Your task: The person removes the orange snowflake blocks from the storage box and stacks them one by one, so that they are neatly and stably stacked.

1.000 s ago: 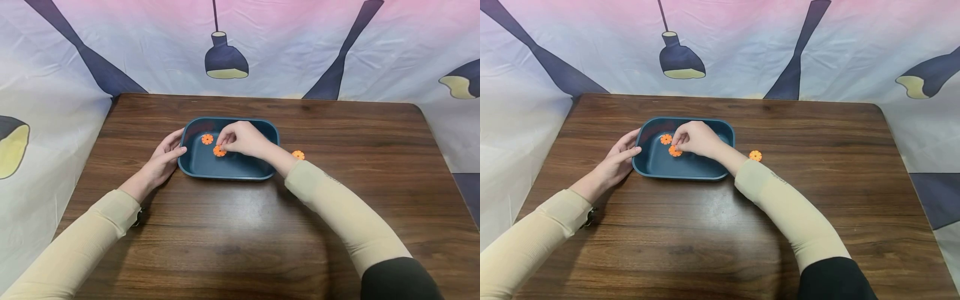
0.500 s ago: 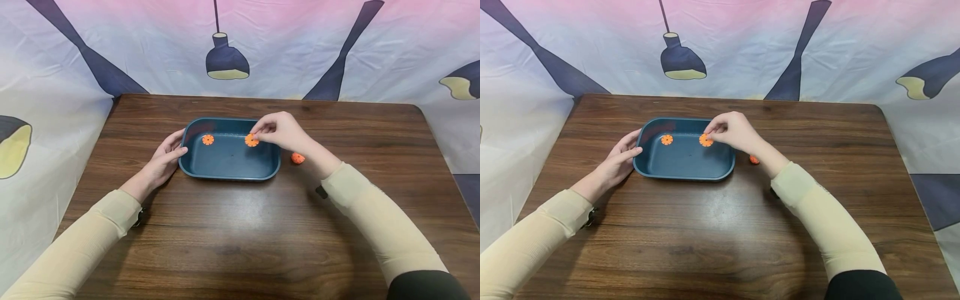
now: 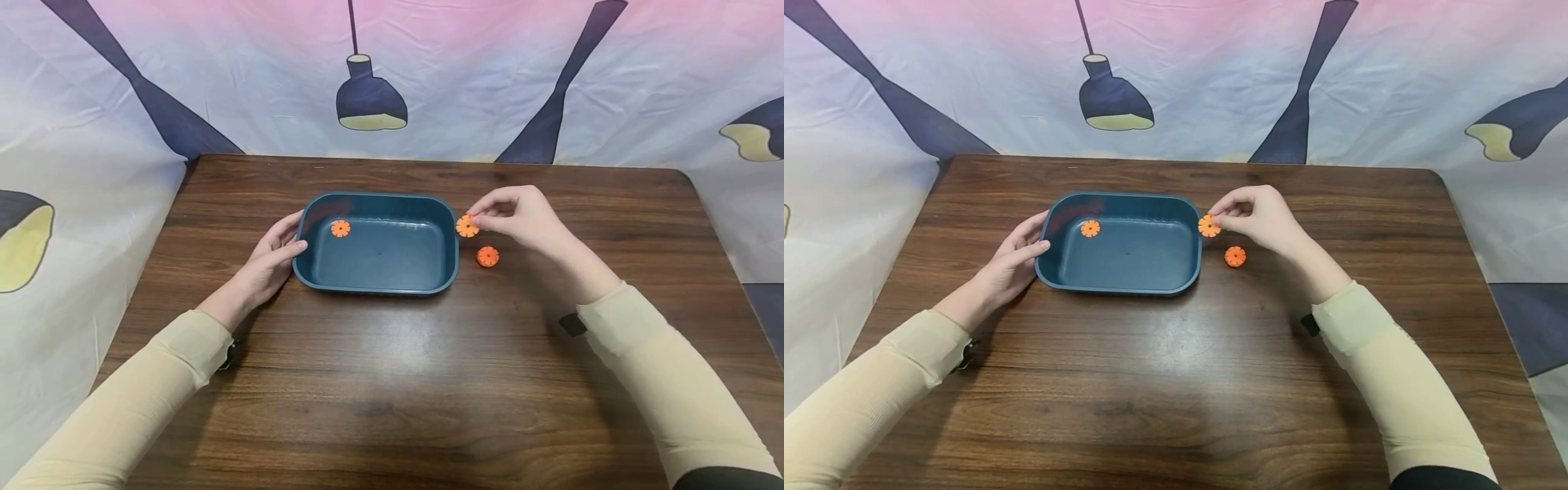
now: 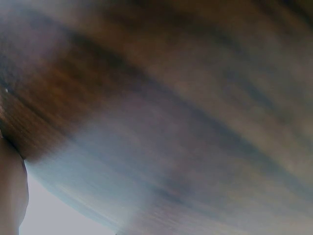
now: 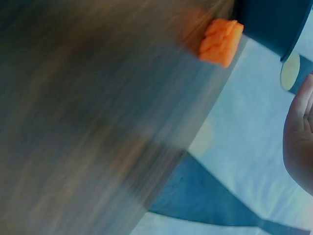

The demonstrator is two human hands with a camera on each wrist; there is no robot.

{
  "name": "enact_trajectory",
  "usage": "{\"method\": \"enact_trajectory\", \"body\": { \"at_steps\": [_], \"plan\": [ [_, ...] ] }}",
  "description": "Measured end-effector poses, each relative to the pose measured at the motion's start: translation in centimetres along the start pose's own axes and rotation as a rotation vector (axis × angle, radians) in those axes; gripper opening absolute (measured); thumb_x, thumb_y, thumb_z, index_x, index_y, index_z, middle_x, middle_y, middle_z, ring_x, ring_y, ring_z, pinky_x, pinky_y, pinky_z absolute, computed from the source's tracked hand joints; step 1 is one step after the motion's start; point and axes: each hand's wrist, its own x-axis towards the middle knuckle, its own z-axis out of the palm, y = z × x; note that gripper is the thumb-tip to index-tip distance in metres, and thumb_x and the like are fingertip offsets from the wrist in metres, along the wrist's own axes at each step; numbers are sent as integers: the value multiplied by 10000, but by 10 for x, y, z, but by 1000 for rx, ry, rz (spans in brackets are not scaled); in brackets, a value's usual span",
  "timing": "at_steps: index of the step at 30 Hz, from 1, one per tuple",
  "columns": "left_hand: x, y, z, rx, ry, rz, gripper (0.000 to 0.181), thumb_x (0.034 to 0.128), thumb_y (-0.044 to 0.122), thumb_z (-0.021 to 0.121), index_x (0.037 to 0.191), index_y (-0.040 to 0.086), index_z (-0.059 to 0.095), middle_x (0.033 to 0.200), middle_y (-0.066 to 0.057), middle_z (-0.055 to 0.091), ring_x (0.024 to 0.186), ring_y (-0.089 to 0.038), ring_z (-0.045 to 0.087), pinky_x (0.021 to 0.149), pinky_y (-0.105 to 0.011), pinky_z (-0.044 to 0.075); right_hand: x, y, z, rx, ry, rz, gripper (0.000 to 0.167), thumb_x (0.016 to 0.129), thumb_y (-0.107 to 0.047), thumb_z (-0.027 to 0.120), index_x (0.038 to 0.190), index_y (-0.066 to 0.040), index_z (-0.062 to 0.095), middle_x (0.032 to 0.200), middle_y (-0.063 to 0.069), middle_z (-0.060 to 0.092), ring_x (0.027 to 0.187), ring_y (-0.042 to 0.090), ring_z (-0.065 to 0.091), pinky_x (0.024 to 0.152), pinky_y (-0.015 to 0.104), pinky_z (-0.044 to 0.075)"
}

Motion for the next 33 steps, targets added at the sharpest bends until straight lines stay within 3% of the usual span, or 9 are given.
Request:
{"method": "enact_trajectory", "body": {
  "at_steps": [8,17,27,33],
  "plan": [
    [-1,-1,0,-2,2,0,562,1085,13,496,1621,128,372,1621,18,406,1565,-175,300,1120,-157,407,-13,21,-10,-4,22,73,153,939,-113,815,1071,-36,821,801,-122,747,764,152,723,680,207,532],
    [0,-1,0,-3,4,2,547,1087,22,504,1610,136,387,1598,29,435,1537,-155,335,1112,-161,416,-19,43,-13,-13,-42,80,203,959,-107,792,1122,14,802,861,-175,751,743,-7,673,721,157,565],
    [0,0,0,3,7,-2,552,1090,25,501,1616,144,380,1580,58,446,1551,-163,321,1112,-156,416,-17,49,-13,-4,-125,113,215,978,-98,766,1142,39,790,920,-57,800,778,3,721,747,196,606],
    [-1,0,0,8,9,-10,569,1093,27,498,1634,132,356,1608,26,424,1557,-166,315,1113,-155,416,-18,49,-11,1,-142,130,223,972,-99,775,1138,49,788,912,-61,799,774,-21,714,744,182,596]
  ]
}}
